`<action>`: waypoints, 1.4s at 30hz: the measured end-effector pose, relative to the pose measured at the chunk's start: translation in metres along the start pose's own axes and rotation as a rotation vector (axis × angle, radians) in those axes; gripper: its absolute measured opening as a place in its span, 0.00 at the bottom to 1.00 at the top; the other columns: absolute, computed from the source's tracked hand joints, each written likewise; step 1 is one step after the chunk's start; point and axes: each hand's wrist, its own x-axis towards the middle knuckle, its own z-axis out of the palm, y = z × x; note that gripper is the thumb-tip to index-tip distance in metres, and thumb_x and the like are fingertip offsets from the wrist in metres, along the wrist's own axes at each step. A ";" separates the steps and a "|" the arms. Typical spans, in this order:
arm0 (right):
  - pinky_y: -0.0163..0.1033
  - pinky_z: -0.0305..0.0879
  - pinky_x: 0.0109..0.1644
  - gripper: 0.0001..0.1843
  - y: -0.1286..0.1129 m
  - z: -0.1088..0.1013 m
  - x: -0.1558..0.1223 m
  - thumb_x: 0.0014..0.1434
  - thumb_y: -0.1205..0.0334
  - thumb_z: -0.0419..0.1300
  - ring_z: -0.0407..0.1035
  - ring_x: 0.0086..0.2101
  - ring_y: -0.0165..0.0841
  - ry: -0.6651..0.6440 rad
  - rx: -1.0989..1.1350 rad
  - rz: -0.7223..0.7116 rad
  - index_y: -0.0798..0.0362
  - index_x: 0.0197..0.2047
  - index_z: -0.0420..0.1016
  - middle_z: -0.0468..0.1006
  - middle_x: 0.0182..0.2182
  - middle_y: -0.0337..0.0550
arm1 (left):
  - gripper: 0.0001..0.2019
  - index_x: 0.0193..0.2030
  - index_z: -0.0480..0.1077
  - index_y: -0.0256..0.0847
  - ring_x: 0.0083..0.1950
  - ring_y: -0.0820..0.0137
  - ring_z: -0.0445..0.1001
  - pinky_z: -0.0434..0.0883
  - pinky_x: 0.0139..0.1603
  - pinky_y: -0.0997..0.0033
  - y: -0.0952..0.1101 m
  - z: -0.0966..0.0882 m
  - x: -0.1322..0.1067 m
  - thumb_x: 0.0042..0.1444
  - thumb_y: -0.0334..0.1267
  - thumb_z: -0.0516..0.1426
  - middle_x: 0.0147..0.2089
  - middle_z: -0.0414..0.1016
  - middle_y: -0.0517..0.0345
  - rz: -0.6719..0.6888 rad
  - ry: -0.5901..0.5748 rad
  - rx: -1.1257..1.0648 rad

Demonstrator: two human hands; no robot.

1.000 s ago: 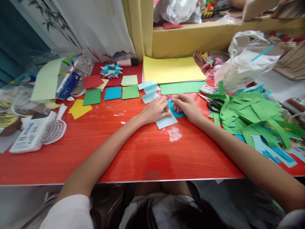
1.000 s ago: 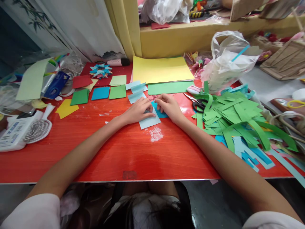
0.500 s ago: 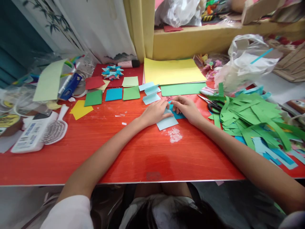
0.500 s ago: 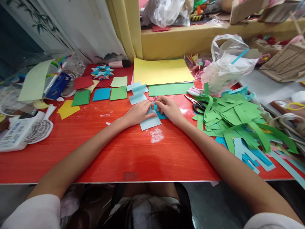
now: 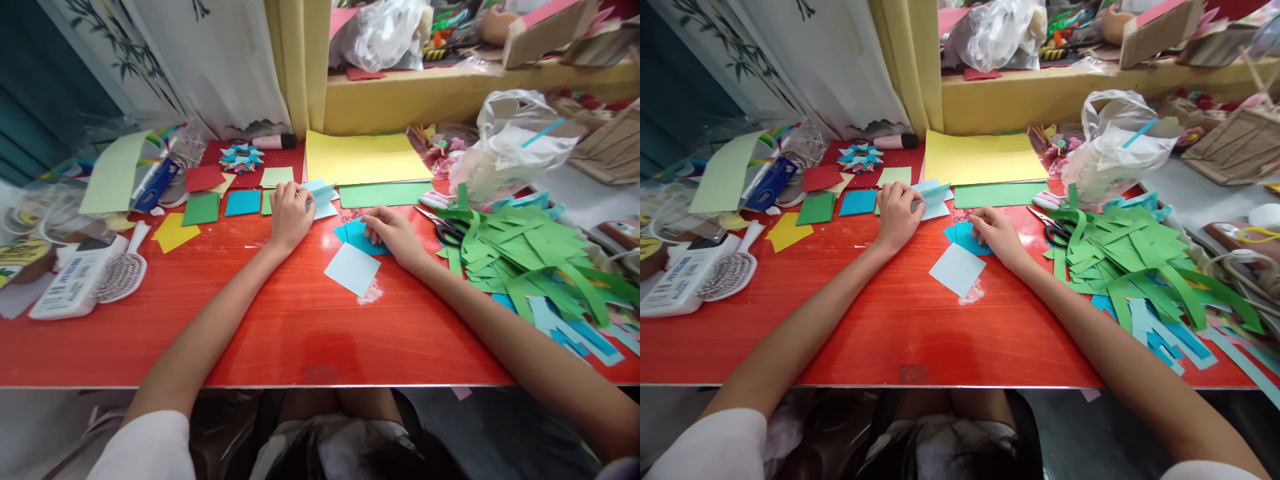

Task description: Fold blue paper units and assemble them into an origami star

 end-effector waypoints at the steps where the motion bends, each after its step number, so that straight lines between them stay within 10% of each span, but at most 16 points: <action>1: 0.30 0.55 0.23 0.07 0.000 0.000 0.000 0.58 0.59 0.56 0.59 0.19 0.23 0.007 0.007 -0.003 0.53 0.31 0.67 0.68 0.21 0.35 | 0.07 0.36 0.66 0.41 0.49 0.55 0.64 0.62 0.50 0.51 0.000 0.000 0.001 0.59 0.39 0.50 0.41 0.67 0.48 -0.011 0.013 -0.021; 12: 0.29 0.54 0.22 0.09 0.002 0.003 0.003 0.57 0.57 0.56 0.59 0.18 0.23 0.020 -0.009 0.017 0.53 0.30 0.67 0.68 0.20 0.34 | 0.13 0.48 0.63 0.36 0.52 0.53 0.62 0.61 0.49 0.55 0.005 0.028 0.030 0.58 0.37 0.52 0.49 0.67 0.44 0.096 -0.130 0.139; 16: 0.30 0.55 0.22 0.11 0.005 0.001 0.004 0.57 0.54 0.56 0.59 0.19 0.23 0.022 0.005 0.005 0.54 0.30 0.67 0.68 0.20 0.35 | 0.06 0.39 0.67 0.37 0.47 0.54 0.63 0.61 0.44 0.57 0.000 0.027 0.029 0.59 0.35 0.51 0.42 0.69 0.46 0.060 -0.081 0.193; 21: 0.31 0.60 0.23 0.15 -0.002 0.005 0.001 0.56 0.50 0.56 0.64 0.22 0.25 0.098 -0.010 -0.025 0.53 0.39 0.69 0.73 0.28 0.38 | 0.07 0.37 0.66 0.40 0.43 0.63 0.64 0.62 0.45 0.63 -0.001 0.020 0.028 0.61 0.38 0.50 0.38 0.70 0.53 0.092 0.112 -0.015; 28: 0.31 0.65 0.22 0.13 -0.026 0.031 0.028 0.55 0.52 0.56 0.71 0.27 0.29 0.020 0.111 -0.009 0.54 0.38 0.68 0.75 0.34 0.43 | 0.07 0.35 0.64 0.40 0.39 0.69 0.65 0.65 0.45 0.69 0.004 0.017 0.026 0.62 0.38 0.49 0.35 0.70 0.57 0.201 0.029 -0.233; 33: 0.30 0.65 0.20 0.05 -0.018 0.051 0.073 0.54 0.64 0.51 0.67 0.18 0.26 0.196 0.162 0.033 0.54 0.28 0.64 0.69 0.20 0.37 | 0.04 0.38 0.66 0.41 0.44 0.68 0.67 0.64 0.49 0.69 -0.010 0.016 0.030 0.57 0.34 0.51 0.39 0.72 0.57 0.162 -0.106 -0.260; 42: 0.30 0.66 0.21 0.09 0.007 0.051 0.096 0.54 0.55 0.54 0.67 0.17 0.25 0.459 0.415 0.013 0.51 0.30 0.61 0.67 0.20 0.32 | 0.24 0.55 0.61 0.36 0.58 0.57 0.62 0.54 0.62 0.56 -0.044 0.025 0.034 0.50 0.39 0.55 0.54 0.68 0.46 0.000 -0.231 0.044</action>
